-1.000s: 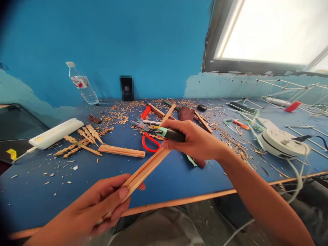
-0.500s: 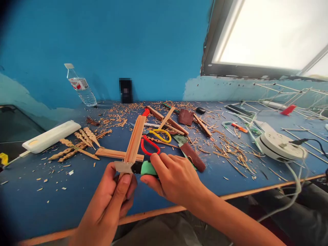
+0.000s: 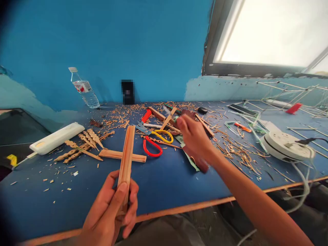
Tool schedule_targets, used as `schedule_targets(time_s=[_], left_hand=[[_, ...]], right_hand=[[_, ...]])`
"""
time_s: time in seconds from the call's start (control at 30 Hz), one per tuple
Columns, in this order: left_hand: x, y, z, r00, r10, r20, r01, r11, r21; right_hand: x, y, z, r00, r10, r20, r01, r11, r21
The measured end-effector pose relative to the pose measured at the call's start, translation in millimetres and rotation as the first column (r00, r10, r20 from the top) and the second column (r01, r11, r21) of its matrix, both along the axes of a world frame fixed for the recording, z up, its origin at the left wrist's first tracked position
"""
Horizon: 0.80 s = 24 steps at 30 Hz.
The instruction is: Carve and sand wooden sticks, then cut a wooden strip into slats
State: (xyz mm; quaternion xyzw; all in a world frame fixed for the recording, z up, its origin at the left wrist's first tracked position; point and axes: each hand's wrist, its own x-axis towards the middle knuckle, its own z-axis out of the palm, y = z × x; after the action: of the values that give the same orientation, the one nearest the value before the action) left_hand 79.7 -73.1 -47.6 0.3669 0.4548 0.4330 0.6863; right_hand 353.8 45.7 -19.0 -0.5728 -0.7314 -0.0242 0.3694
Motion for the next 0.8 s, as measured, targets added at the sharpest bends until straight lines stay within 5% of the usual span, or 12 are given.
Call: schedule_targets(time_s=[0.13, 0.23, 0.47, 0.7, 0.8], left_hand=[[1.2, 14.5, 7.9, 0.992, 0.04, 0.119, -0.035, 0.998, -0.043], [5.1, 13.8, 7.5, 0.99, 0.053, 0.133, -0.045, 0.997, -0.056], [11.9, 7.1, 1.3, 0.994, 0.063, 0.094, -0.054, 0.994, -0.092], [10.8, 16.9, 2.6, 0.991, 0.12, 0.056, -0.118, 0.992, -0.038], [6.4, 3.1, -2.2, 0.992, 0.114, 0.059, -0.108, 0.989, -0.097]], right_hand=[[-50.8, -47.3, -10.4, 0.943, 0.324, 0.075, -0.312, 0.941, -0.133], [-73.4, -67.6, -14.9, 0.89, 0.418, 0.183, -0.388, 0.904, -0.179], [-65.1, -54.8, -17.4, 0.89, 0.234, 0.39, -0.233, 0.971, -0.051], [-79.9, -23.8, -34.4, 0.897, 0.243, 0.37, -0.224, 0.97, -0.092], [-70.4, 5.3, -26.4, 0.945, 0.121, 0.304, -0.098, 0.991, -0.09]])
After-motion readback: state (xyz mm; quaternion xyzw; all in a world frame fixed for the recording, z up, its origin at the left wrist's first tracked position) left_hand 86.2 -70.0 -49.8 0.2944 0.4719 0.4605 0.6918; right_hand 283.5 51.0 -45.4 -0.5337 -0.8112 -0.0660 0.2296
